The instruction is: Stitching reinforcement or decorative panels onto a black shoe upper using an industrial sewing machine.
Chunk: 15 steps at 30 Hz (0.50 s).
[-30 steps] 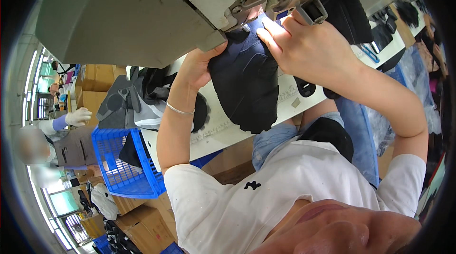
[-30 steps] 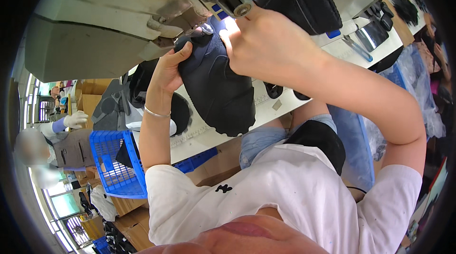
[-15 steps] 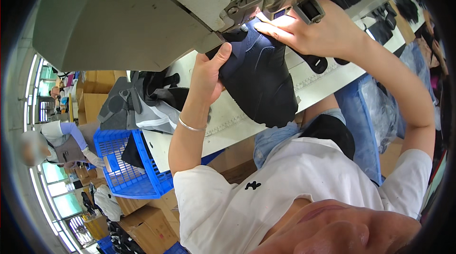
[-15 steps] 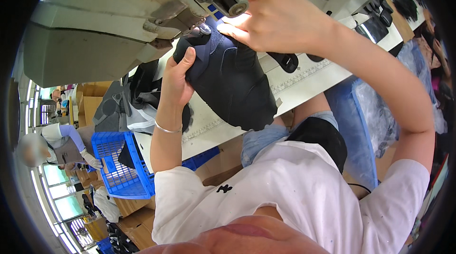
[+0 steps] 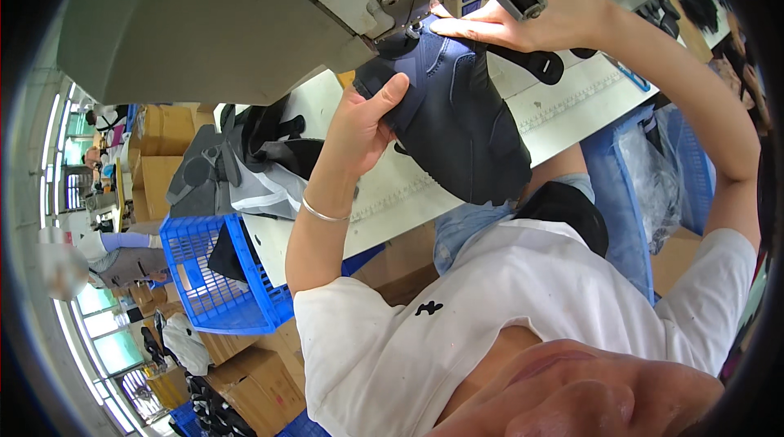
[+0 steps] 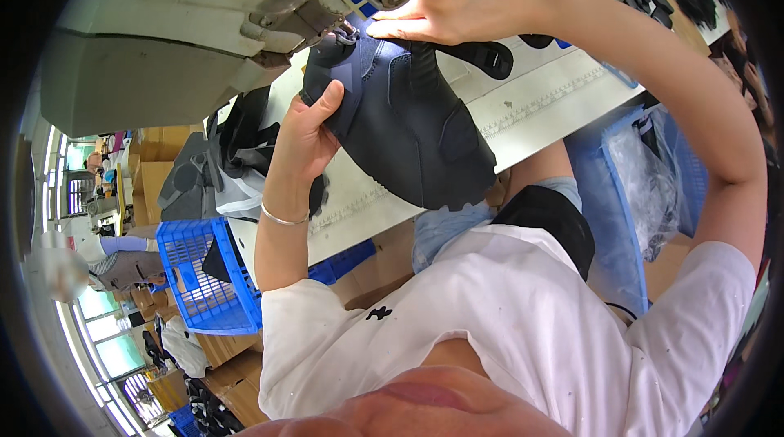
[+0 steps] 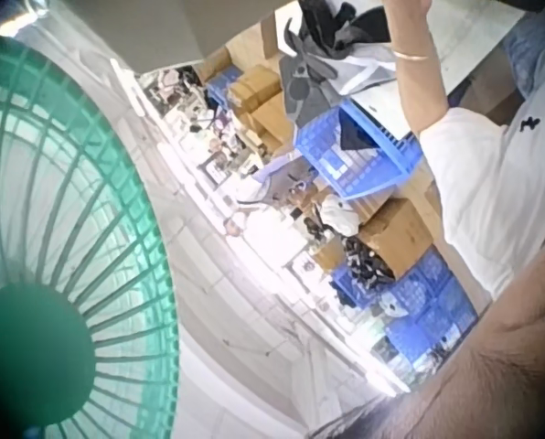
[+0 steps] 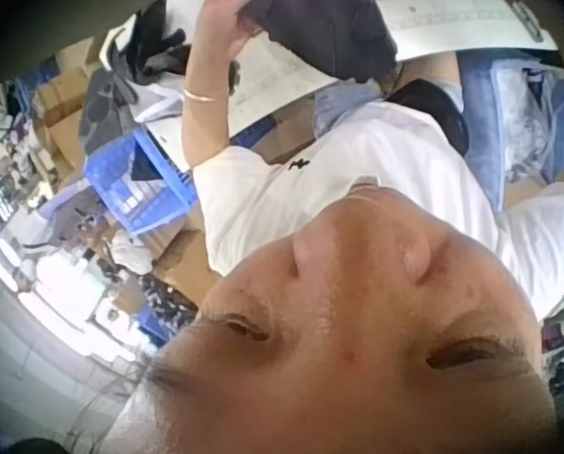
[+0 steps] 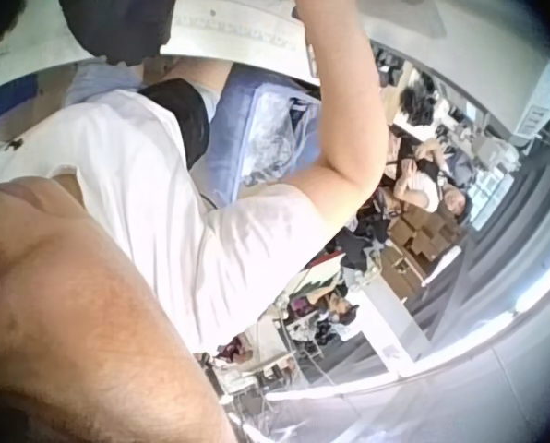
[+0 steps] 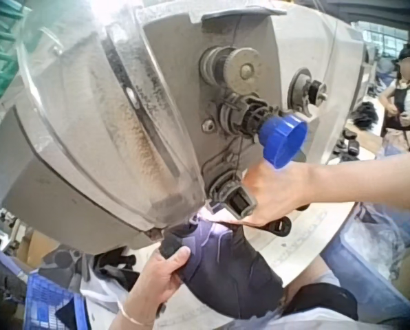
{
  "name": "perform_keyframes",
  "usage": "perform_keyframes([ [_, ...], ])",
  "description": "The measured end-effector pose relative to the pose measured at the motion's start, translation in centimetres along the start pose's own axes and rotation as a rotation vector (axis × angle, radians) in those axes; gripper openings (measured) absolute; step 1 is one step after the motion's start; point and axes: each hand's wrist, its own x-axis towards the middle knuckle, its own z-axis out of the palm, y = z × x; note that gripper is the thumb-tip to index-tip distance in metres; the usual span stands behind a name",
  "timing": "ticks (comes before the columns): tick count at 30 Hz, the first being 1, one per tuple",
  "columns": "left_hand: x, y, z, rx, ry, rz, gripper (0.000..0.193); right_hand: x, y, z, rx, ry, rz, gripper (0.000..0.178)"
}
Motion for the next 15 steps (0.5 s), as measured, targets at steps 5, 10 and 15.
perform_keyframes([
  [5,-0.3,-0.3,0.8,0.060,0.036,0.120,0.034,0.1,0.0,0.3,-0.017,-0.087,-0.032,0.026],
  [10,0.1,-1.0,0.8,0.154,0.112,0.170,0.032,0.1,-0.1,0.6,0.155,-0.005,0.064,0.028],
  [15,0.3,-2.1,1.1,0.137,0.124,0.257,0.026,-0.4,0.0,1.0,0.249,-0.194,0.167,0.027],
])
